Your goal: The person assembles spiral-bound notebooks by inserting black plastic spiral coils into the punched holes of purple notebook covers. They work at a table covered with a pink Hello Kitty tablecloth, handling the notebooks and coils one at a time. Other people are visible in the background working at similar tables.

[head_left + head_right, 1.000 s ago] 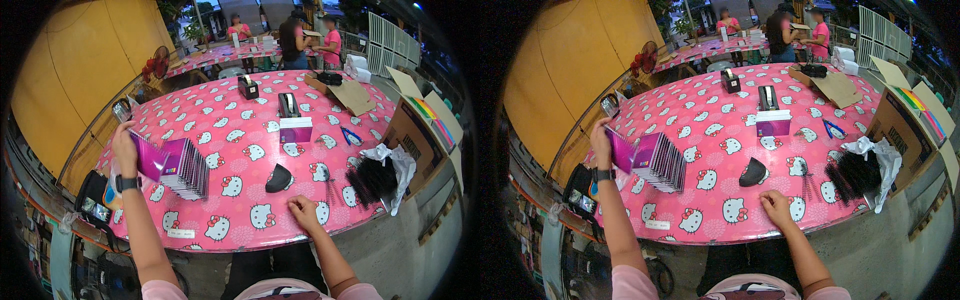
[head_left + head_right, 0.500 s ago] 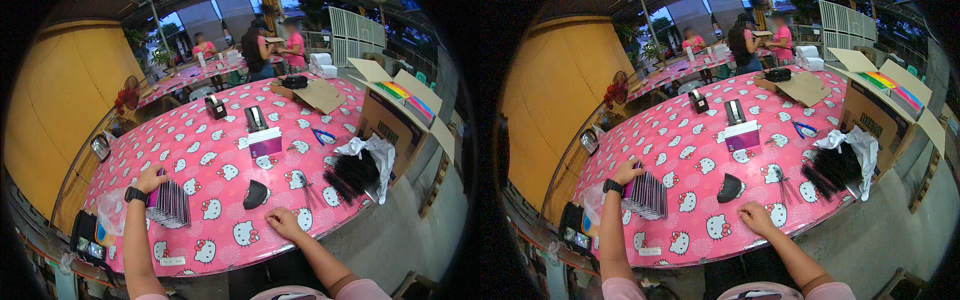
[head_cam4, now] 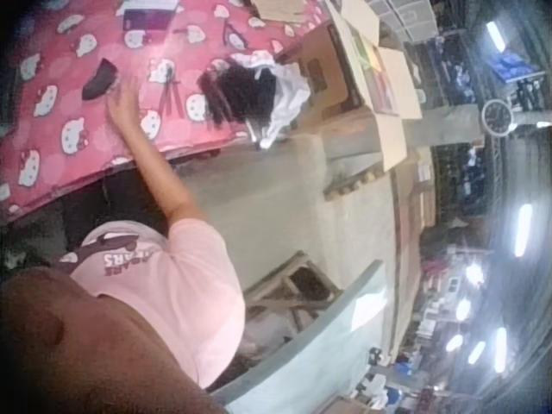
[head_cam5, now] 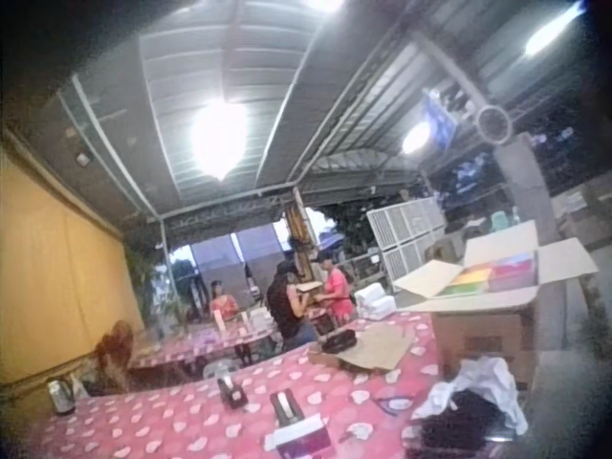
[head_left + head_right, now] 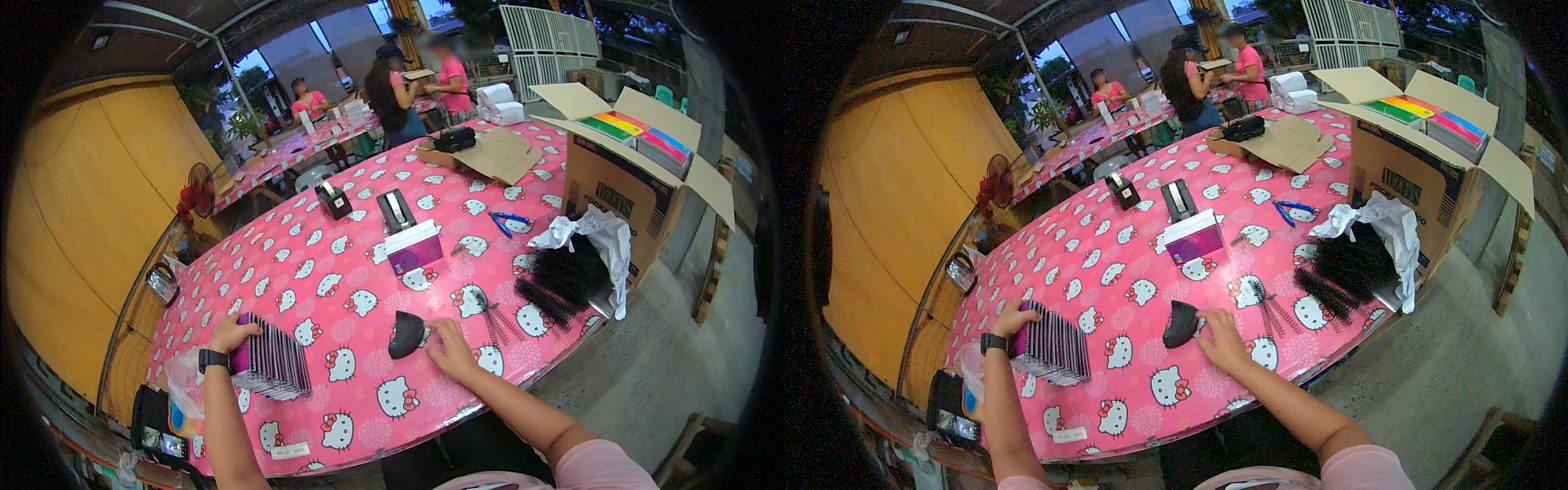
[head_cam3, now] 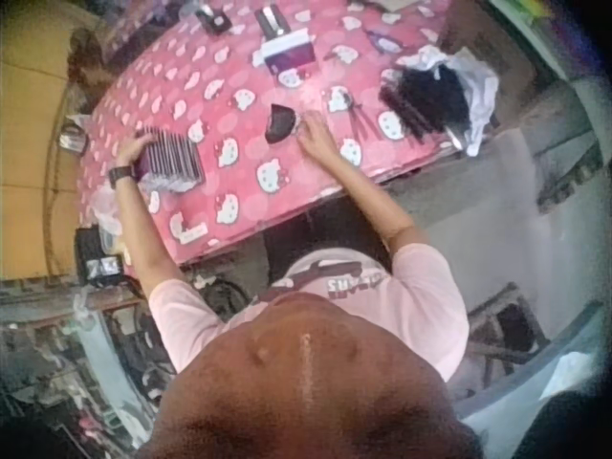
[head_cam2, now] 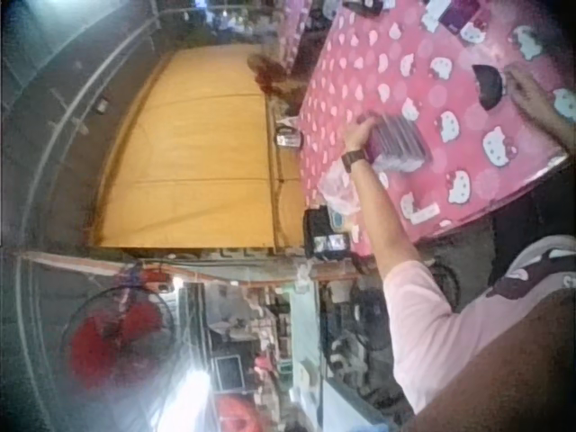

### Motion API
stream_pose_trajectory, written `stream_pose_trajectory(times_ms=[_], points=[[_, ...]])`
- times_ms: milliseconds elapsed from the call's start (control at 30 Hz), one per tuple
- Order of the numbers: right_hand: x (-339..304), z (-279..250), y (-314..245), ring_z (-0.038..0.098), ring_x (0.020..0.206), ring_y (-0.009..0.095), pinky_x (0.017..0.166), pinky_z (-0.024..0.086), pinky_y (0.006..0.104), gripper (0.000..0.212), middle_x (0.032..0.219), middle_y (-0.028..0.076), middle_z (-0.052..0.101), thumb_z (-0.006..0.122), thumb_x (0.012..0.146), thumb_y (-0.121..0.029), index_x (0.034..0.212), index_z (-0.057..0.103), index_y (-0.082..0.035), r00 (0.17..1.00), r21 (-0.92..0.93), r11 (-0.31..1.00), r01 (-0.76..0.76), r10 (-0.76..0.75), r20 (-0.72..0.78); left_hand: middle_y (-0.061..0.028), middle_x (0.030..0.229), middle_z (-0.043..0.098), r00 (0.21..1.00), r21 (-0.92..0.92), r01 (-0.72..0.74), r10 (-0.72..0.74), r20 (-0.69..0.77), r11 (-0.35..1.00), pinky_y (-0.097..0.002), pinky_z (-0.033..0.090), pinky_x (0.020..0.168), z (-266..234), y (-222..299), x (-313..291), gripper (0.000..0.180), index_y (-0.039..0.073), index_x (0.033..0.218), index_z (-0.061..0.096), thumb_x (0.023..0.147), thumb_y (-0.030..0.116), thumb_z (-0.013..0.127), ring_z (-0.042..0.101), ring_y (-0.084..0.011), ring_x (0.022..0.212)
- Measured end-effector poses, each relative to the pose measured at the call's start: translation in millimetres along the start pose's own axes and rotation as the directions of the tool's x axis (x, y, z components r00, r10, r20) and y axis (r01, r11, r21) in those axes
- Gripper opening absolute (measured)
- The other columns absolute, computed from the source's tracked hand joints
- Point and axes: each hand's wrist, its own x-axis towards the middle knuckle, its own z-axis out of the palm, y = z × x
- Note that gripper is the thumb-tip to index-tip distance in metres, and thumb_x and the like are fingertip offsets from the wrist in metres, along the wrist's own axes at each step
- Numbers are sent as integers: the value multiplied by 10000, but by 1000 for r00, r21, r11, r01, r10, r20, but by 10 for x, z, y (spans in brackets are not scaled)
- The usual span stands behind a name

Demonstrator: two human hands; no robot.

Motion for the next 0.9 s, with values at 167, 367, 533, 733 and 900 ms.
stream_pose_trajectory(times_ms=[167, 367, 533, 733, 900], points=[[250, 156, -95, 371, 1161, 379, 958, 297, 516, 691, 1287, 211, 378, 735, 645, -384, 1235, 476, -136, 976, -433, 898, 84, 14, 218, -271, 1194, 517, 999, -23, -4, 3, -43, 1000, -392, 406, 928, 89, 102, 13, 882, -65, 1183, 506, 521, 488, 691, 509, -367, 1104], [623, 302, 124, 333, 1200, 382, 983, 270, 491, 779, 1319, 207, 347, 760, 584, -451, 1234, 488, -119, 963, -401, 915, -53, 153, 222, -267, 1183, 531, 999, -32, 22, -23, -47, 999, -382, 418, 918, 89, 65, 85, 899, -82, 1195, 489, 507, 456, 705, 524, -353, 1094], [888, 371, 133, 280, 1245, 353, 974, 259, 519, 782, 1339, 211, 328, 750, 612, -417, 1250, 444, -86, 980, -485, 852, -196, 193, -57, -265, 1281, 451, 993, 46, 84, -80, -83, 995, -415, 347, 986, -11, 248, -73, 949, -7, 1245, 480, 503, 536, 717, 419, -363, 1205], [855, 467, 65, 362, 1162, 314, 958, 281, 457, 480, 1201, 138, 454, 660, 704, -257, 1114, 517, -52, 993, -279, 956, 91, -109, -49, -186, 1169, 520, 600, 369, -368, 521, -606, 853, -451, 342, 953, 170, 1181, -94, 462, 80, 1087, 587, 717, 337, 687, 447, -360, 1114], [867, 400, 174, 526, 903, 324, 815, 419, 405, 171, 866, 143, 570, 597, 725, -103, 869, 581, -12, 980, -3, 983, 185, -185, 75, -72, 872, 621, 438, 307, -724, 756, -486, 617, -393, 419, 777, 897, 2597, 302, 72, 73, 798, 660, 747, 118, 637, 550, -260, 889]])
